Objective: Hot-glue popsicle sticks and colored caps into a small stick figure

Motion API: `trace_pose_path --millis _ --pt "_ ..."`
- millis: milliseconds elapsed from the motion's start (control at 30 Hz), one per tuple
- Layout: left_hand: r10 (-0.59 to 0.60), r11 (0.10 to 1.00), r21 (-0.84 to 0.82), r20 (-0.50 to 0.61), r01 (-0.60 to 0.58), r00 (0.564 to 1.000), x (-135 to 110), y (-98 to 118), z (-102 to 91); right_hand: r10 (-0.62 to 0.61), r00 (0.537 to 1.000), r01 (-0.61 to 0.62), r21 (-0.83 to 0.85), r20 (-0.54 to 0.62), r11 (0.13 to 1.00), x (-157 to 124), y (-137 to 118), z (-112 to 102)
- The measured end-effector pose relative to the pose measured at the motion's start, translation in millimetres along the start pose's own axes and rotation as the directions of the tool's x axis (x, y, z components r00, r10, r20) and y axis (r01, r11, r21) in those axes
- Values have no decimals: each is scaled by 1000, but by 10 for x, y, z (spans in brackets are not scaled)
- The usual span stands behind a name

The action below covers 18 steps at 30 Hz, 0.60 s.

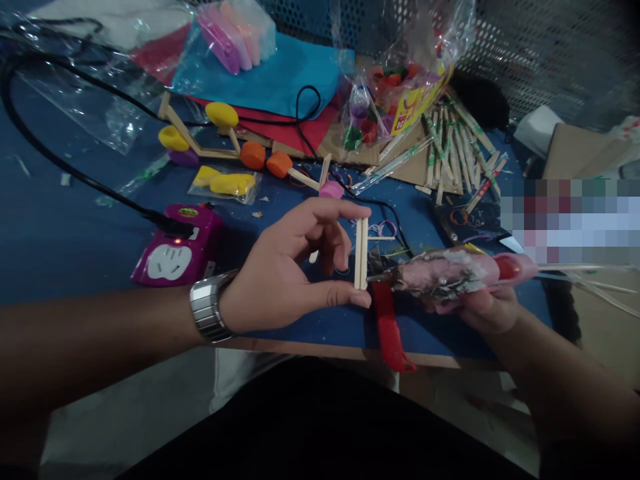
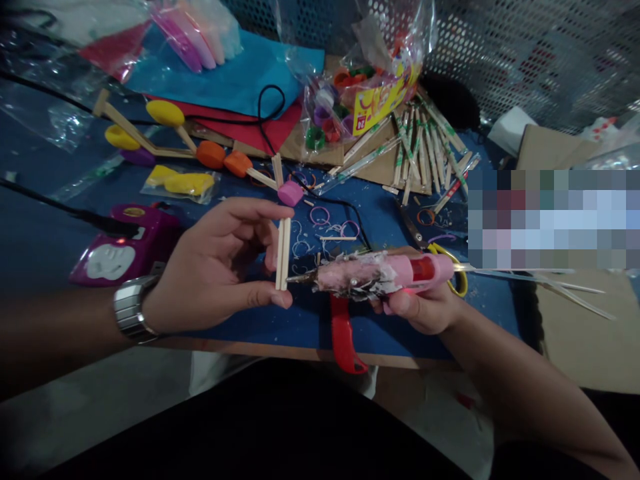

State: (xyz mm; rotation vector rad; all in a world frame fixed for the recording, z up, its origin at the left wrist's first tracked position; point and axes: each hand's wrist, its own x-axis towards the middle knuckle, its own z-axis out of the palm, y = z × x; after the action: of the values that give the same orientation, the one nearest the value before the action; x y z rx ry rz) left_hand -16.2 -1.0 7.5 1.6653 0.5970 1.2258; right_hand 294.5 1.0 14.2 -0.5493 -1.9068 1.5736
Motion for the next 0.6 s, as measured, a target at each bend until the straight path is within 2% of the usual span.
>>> trace_pose_path --millis 600 --pt "19 1000 -13 7 -19 1000 -5 -10 6 9 1000 -9 14 0 1000 7 -9 16"
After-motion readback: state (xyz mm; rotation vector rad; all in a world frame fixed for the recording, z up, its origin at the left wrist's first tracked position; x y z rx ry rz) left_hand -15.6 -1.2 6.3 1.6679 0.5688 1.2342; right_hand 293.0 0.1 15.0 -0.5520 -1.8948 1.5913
